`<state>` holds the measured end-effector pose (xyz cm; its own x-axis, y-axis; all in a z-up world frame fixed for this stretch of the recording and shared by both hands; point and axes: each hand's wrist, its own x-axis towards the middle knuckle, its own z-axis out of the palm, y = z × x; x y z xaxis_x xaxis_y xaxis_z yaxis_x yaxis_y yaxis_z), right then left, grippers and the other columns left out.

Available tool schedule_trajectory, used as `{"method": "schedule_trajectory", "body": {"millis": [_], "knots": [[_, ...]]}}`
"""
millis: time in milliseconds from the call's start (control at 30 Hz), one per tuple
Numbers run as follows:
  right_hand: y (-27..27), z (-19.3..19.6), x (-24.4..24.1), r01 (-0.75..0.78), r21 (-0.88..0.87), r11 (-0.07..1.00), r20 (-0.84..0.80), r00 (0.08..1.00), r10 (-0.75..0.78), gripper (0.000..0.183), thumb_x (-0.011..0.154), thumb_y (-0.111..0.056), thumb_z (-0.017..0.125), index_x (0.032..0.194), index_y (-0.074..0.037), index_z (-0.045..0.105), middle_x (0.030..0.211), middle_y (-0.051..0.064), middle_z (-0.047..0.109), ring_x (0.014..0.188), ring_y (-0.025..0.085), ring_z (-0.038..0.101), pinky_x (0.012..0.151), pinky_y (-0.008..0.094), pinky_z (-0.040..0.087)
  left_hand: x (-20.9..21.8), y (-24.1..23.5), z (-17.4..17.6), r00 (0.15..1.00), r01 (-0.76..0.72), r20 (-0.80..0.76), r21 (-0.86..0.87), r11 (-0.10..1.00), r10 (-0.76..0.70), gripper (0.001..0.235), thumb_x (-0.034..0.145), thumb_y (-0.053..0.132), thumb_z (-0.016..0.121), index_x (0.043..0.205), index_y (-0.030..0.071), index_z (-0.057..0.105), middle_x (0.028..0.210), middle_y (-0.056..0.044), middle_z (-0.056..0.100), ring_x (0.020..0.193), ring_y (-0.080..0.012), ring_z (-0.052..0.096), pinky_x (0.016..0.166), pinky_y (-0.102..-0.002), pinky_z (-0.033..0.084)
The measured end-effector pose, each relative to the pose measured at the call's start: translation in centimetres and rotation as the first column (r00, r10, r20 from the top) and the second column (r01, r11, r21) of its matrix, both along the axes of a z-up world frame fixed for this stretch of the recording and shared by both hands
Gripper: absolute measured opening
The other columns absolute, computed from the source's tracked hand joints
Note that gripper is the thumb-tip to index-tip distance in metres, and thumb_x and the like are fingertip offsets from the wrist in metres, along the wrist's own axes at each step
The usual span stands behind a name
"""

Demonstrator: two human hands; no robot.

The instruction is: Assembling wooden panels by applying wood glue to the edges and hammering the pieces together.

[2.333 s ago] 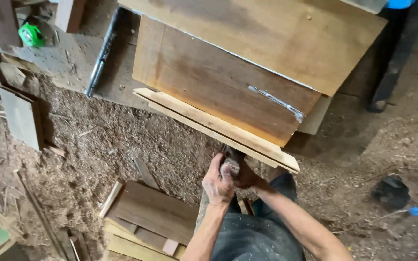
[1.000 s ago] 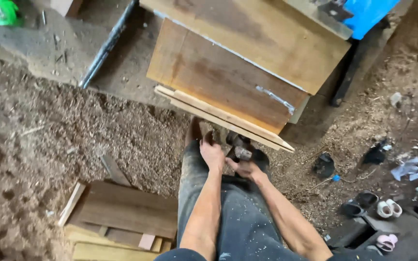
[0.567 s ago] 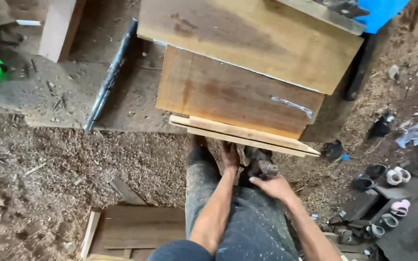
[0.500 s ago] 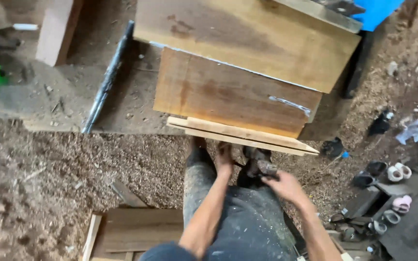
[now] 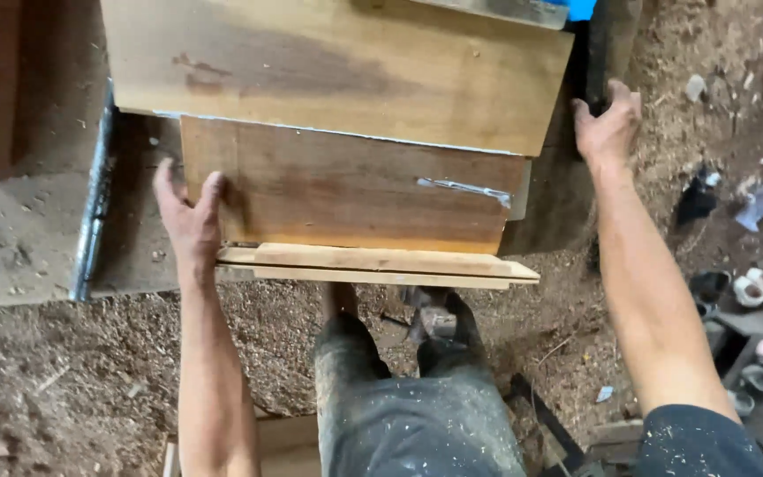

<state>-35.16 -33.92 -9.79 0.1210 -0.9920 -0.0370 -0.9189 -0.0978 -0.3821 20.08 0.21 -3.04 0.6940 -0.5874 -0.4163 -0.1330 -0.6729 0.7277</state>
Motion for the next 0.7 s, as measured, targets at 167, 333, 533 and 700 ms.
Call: {"method": "schedule_trajectory", "body": {"millis": [167,333,533,700], "knots": [[-1.3,4.1,-0.9,-0.002,0.400,0.916,0.094,0.995,-0.039,0.024,0.088,-0.034,0.075,0.102,-0.015,0.071,0.089,-0.005,0.063,0.077,0.012,0.054,0.062,0.035,0.044,-0.8,3.0,-3.2,0.995,-0.092,-0.051,-0.107,0.990,0.086,0.076,0.101,0.030,0.076,0.153,0.001,0.030,0.159,-0.021,0.032,0.147,-0.0266,0.037,0.123,-0.038,0.028],[2.6,12.3,-5.3,-0.007,0.775,0.632,0.295,0.888,-0.352,0.016,0.099,-0.009,0.061,0.108,0.000,0.052,0.112,0.020,0.072,0.086,0.023,0.070,0.069,0.034,0.059,-2.8,3.2,-0.1,0.988,0.004,0.152,0.069,0.998,-0.015,0.096,0.104,0.048,0.071,0.160,-0.001,0.011,0.168,-0.026,0.014,0.156,-0.0379,0.023,0.130,-0.045,0.023],[10.4,20.4,-8.9,0.117,0.633,0.765,-0.009,0.990,-0.144,0.023,0.110,-0.016,0.068,0.123,0.000,0.058,0.089,0.012,0.067,0.061,0.019,0.062,0.048,0.033,0.052,-9.3,-2.9,-3.2,0.457,0.157,0.779,0.405,0.901,-0.430,0.075,0.103,0.036,0.054,0.163,0.013,0.015,0.171,-0.011,0.005,0.146,-0.0251,0.022,0.113,-0.051,0.026],[13.0,15.9,-15.3,0.182,0.536,0.824,0.036,0.971,-0.238,0.020,0.106,-0.020,0.077,0.111,-0.007,0.063,0.072,0.007,0.061,0.058,0.015,0.059,0.049,0.030,0.045,-19.5,-8.2,-2.4,0.350,0.123,0.845,0.385,0.914,-0.404,0.098,0.102,0.055,0.040,0.166,0.009,-0.019,0.172,-0.013,-0.030,0.162,-0.0271,-0.024,0.136,-0.059,-0.010]]}}
